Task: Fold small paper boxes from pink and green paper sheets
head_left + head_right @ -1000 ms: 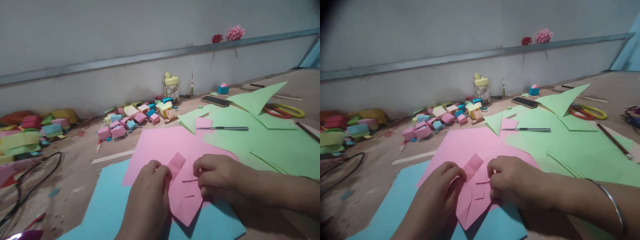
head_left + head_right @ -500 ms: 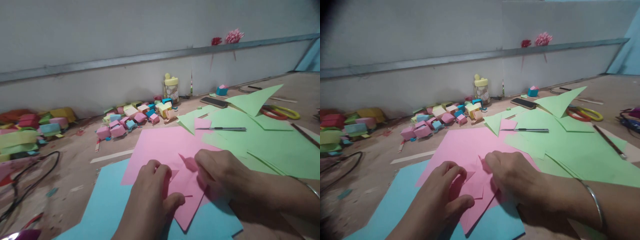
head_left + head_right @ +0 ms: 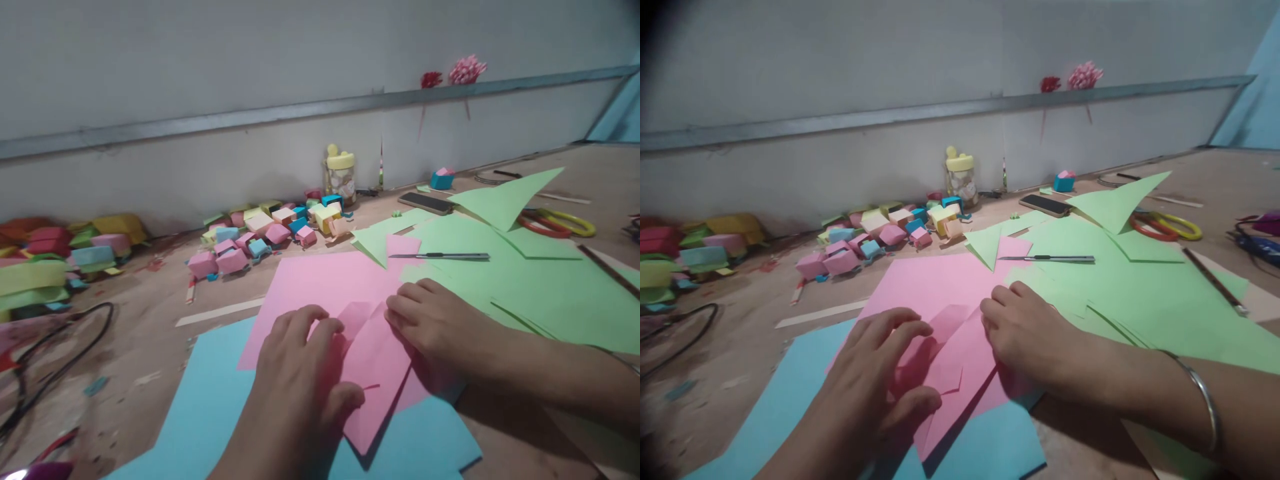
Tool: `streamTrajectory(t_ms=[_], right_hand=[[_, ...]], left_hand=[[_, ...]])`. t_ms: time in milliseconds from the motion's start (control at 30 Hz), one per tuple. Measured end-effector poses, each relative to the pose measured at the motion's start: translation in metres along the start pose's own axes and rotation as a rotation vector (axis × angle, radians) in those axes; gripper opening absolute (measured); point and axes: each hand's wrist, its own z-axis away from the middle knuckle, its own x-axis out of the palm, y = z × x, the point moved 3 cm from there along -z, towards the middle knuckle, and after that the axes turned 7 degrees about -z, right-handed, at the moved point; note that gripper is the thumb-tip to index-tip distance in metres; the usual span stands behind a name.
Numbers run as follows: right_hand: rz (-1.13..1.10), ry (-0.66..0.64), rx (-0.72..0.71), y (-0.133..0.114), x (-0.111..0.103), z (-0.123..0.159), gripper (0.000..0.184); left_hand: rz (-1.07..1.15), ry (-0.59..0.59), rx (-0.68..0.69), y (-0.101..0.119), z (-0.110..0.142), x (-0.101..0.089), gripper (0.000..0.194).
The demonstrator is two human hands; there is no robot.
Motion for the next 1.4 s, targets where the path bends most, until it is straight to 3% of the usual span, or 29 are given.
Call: streamTrajectory(t_ms=[100,200,300,367,567,733,900,1033,1133,1200,1300,1400], right_hand=[[-0.065,-0.037,0.025,-0.001,0.001,0.000,0.008],[-0.112,-0.038,0.072,0.001,0.003,0.001,0.014],[-0.117,-0.008,0.029,0.003,0.005,0.002,0.019],[-0.128,-0.001,0.003,0.003,0.006,0.002,0.020],[-0.153,-0.016,0.074,0.001,0.004,0.002,0.020],[-0.144,-0.061,0.041,0.000,0.005,0.002,0.021],[-0.154,-0.082,0.089,0.001,0.005,0.002,0.019],[-0.154,-0.098,0.122,0.000,0.004,0.002,0.022],[-0.134,-0.112,0.148,0.000,0.003,0.002,0.021],[-0.100,-0.108,0.104,-0.001,0.002,0.003,0.017],[-0.046,-0.063,0.021,-0.003,0.002,0.003,0.016],[-0.026,-0.013,0.006,-0.002,0.003,0.004,0.016]], left_hand=[[-0.052,-0.056,0.148,0.001,0.001,-0.004,0.027],[-0.099,-0.193,0.194,-0.004,0.002,-0.002,0.029],[-0.121,-0.259,0.219,-0.008,0.003,0.005,0.030],[-0.119,-0.238,0.210,-0.009,0.002,0.009,0.031],[-0.027,-0.082,0.205,-0.007,-0.005,0.011,0.009],[0.015,-0.014,0.224,-0.008,-0.006,0.010,0.011],[0.025,-0.055,0.300,-0.006,-0.009,0.012,0.018],[0.140,-0.152,0.345,-0.007,-0.003,-0.008,0.016],[0.159,-0.181,0.308,-0.017,0.008,-0.028,0.023],[0.139,-0.280,0.257,-0.025,0.018,-0.033,0.023],[0.135,-0.390,0.127,-0.033,0.026,-0.030,0.019],[0.086,-0.409,0.068,-0.027,0.023,-0.022,0.018]])
